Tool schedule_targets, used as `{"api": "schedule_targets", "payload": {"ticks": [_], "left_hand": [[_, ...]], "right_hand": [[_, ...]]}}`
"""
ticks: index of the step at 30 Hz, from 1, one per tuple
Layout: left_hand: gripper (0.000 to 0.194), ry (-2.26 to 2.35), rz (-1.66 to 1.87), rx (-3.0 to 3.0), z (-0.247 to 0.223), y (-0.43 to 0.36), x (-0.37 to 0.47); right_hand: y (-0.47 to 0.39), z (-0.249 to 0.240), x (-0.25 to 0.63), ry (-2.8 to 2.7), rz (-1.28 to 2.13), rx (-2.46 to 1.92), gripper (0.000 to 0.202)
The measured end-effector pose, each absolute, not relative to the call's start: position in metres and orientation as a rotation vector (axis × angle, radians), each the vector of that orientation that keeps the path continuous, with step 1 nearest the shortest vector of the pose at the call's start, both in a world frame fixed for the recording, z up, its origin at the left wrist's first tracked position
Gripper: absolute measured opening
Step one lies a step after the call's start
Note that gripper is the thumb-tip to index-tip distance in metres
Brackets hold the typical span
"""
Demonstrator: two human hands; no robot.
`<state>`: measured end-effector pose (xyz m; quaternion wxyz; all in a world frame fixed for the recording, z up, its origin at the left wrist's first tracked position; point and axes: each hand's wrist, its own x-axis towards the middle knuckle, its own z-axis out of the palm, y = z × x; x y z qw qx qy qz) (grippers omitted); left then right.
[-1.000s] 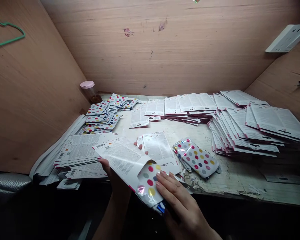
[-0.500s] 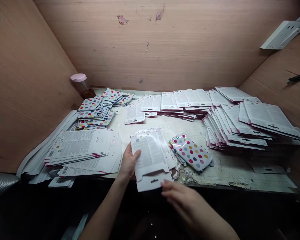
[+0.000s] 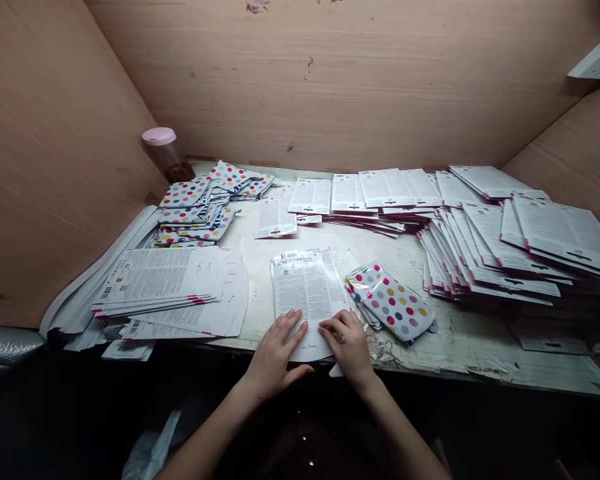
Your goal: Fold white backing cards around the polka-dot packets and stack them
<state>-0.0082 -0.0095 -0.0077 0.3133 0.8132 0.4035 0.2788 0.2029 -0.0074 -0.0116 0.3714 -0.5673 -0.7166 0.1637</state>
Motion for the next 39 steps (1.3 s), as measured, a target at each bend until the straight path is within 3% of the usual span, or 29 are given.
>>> {"api": "schedule_targets", "payload": {"ticks": [4, 12, 25, 32, 37, 39], "left_hand": [[0.072, 1.108, 0.766, 2.294, -0.014, -0.009, -0.006], [0.086, 1.222, 0.638, 2.534, -0.02, -0.01, -0.004], [0.086, 1.224, 0.657, 2.566, -0.018, -0.01, -0.004], [0.085, 1.178, 0.679, 2.524, -0.022, -0.01, -0.008], [0.059, 1.014, 0.829, 2.529, -0.02, -0.009, -0.018], [0.045, 0.939, 0.858, 2.573, -0.016, -0.009, -0.02]], "right_hand": [[-0.009, -0.017, 0.199, -1.805, 0.392, -1.472, 0.017], [-0.008, -0.017, 0.197, -1.837, 0.389, -1.494, 0.013], [0.003, -0.022, 0.192, -2.01, 0.319, -1.55, 0.013], [-0.047, -0.01, 0.186, -2.294, 0.309, -1.276, 0.012], [-0.065, 0.011, 0.214, -2.318, 0.652, -1.252, 0.009], [-0.054, 0.012, 0.221, -2.29, 0.6, -1.249, 0.01]]}}
